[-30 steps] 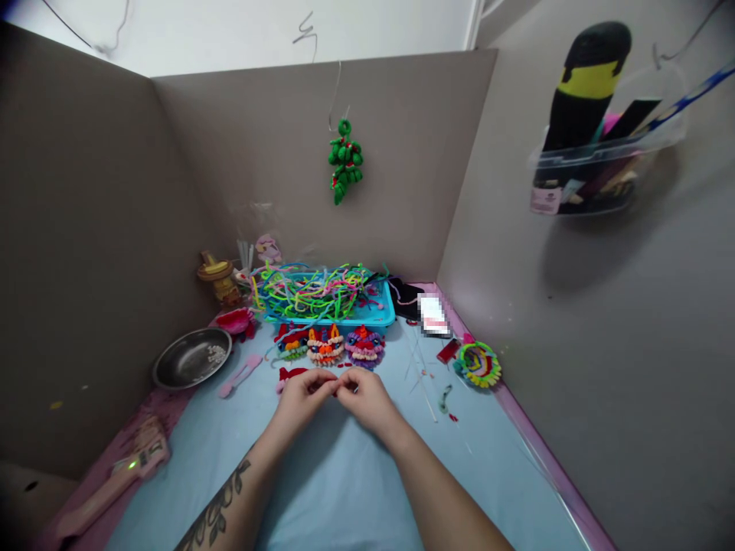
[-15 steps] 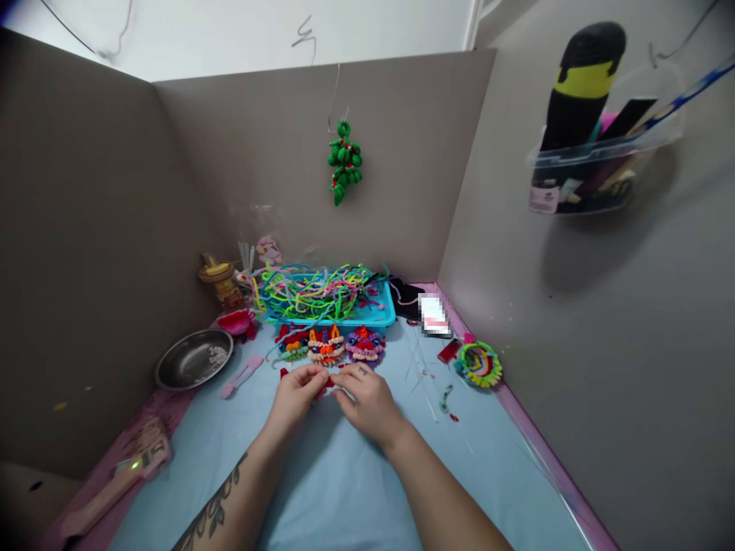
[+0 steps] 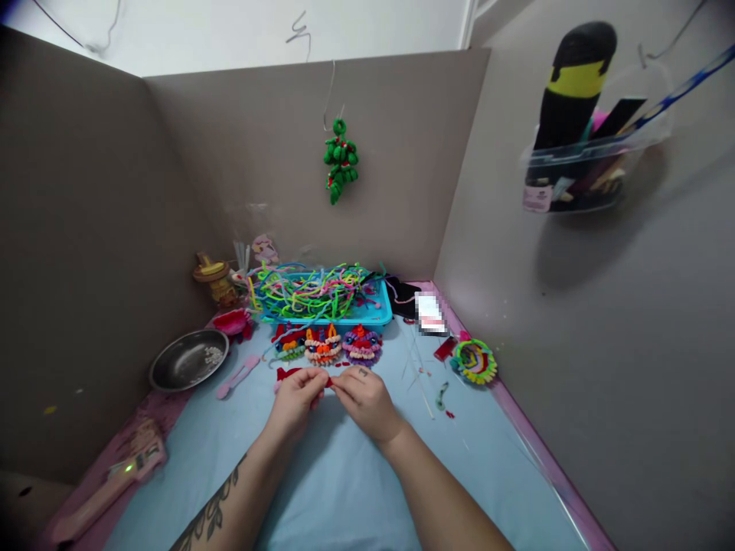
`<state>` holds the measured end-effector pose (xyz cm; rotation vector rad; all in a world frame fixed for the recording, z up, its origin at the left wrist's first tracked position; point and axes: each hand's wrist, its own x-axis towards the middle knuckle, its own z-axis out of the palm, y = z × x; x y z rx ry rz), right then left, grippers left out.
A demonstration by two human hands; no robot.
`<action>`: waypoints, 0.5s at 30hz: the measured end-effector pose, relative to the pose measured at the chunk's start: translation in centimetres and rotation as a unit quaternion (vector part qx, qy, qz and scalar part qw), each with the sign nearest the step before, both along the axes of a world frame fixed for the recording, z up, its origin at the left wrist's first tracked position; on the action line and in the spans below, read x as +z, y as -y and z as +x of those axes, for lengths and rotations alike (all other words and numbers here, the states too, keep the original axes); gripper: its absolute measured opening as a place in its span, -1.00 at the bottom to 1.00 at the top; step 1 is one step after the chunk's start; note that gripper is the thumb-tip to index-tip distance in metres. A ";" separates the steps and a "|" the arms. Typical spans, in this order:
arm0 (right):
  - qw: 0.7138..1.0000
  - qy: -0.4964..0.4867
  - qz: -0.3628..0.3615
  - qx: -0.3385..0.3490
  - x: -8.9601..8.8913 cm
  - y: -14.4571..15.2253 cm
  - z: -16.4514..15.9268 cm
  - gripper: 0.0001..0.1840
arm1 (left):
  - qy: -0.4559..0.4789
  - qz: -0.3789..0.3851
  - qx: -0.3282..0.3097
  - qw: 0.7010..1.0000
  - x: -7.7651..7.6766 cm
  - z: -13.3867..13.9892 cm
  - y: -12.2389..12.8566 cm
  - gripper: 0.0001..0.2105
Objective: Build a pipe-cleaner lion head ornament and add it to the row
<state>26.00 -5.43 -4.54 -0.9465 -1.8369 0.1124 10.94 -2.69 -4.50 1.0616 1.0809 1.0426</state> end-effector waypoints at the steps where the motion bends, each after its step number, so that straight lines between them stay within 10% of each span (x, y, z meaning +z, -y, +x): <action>1: 1.000 0.002 0.005 0.003 0.1 0.0 0.1 -0.81 | -0.001 0.001 -0.001 1.000 0.0 0.0 0.0 -0.72; 15: 1.000 0.023 0.005 -0.002 -0.2 -0.2 0.0 -0.82 | 0.026 0.005 0.034 0.999 0.0 0.5 0.4 -0.71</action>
